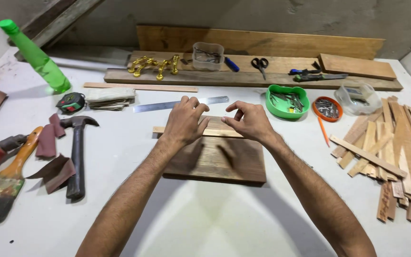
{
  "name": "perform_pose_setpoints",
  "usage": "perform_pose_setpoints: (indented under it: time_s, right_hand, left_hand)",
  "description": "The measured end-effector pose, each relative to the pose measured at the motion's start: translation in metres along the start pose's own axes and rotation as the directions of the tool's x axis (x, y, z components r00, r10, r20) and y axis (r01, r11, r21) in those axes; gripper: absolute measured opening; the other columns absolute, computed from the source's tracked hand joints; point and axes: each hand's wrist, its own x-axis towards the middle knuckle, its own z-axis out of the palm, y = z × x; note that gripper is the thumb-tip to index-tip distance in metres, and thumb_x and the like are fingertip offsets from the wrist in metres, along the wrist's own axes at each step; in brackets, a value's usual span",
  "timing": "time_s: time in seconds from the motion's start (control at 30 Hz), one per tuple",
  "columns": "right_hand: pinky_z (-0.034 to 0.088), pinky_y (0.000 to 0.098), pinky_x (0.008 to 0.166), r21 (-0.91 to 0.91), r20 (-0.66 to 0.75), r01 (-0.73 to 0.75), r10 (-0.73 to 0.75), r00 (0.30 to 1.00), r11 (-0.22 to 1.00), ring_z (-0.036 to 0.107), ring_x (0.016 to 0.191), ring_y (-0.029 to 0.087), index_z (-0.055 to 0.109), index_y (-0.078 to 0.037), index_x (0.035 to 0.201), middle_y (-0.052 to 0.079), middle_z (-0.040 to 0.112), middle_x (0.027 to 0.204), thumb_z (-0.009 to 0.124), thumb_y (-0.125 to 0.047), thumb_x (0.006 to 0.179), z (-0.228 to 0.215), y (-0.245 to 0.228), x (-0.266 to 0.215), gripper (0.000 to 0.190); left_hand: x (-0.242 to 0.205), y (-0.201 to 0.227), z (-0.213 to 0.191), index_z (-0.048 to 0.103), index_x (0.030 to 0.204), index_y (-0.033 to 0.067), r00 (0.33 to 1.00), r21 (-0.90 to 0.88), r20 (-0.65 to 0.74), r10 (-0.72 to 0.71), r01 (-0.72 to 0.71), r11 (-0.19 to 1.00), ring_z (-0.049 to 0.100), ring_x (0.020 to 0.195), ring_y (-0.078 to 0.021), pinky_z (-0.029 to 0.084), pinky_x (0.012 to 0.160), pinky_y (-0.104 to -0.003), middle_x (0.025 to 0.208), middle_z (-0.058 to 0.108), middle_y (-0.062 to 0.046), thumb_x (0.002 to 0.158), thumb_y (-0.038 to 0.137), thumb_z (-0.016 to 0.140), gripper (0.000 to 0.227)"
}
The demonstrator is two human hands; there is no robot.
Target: The person measures thin wooden strips with a metal ruler, marks a strip with a pencil, and arranges the strips on a wooden board. They then take nails from a container and hammer nails into the strips to fasten a frame around the board.
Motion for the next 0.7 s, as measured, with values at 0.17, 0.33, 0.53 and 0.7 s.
perform_pose_setpoints:
  time_s: [0.17,0.33,0.53,0.7]
  right_hand:
    - [0.058,0.0336,0.063,-0.063,0.124,0.012,-0.004,0.992,0.998,0.071,0.067,0.016,0.076,-0.006,0.108,0.006,0.075,0.082,0.082,-0.037,0.086,0.041,-0.014,0.041,0.038]
    - [0.058,0.0361,0.071,-0.161,0.247,0.024,0.017,0.969,0.987,0.067,0.082,0.019,0.075,-0.011,0.111,0.007,0.073,0.101,0.08,-0.038,0.088,0.078,-0.008,0.085,0.036]
    - [0.057,0.0428,0.089,-0.247,0.257,0.134,-0.069,0.964,0.96,0.067,0.101,0.024,0.075,-0.016,0.115,0.006,0.072,0.105,0.078,-0.037,0.09,0.115,0.021,0.128,0.033]
    - [0.053,0.0452,0.093,-0.318,0.314,0.091,0.014,0.949,0.944,0.061,0.11,0.027,0.072,-0.016,0.122,0.009,0.067,0.119,0.078,-0.028,0.086,0.125,0.026,0.147,0.038]
  left_hand:
    - [-0.025,-0.055,-0.017,0.073,0.112,0.0106,0.991,0.028,-0.015,-0.132,0.132,0.991,0.056,0.104,-0.0243,0.051,0.089,-0.043,0.105,0.063,-0.009,0.092,0.029,0.073,0.028]
    - [-0.033,-0.103,-0.019,0.072,0.117,0.01,0.952,0.019,0.095,-0.291,0.29,0.957,0.055,0.112,-0.0255,0.048,0.096,-0.045,0.112,0.063,-0.011,0.094,0.029,0.071,0.03]
    - [-0.029,-0.161,0.01,0.063,0.133,0.0067,0.909,0.102,0.215,-0.356,0.342,0.934,0.051,0.125,-0.0303,0.046,0.103,-0.05,0.133,0.06,-0.014,0.095,0.026,0.068,0.043]
    - [-0.024,-0.187,0.031,0.059,0.136,0.0038,0.888,0.156,0.286,-0.361,0.329,0.931,0.049,0.127,-0.0321,0.043,0.105,-0.051,0.136,0.057,-0.015,0.095,0.025,0.07,0.047]
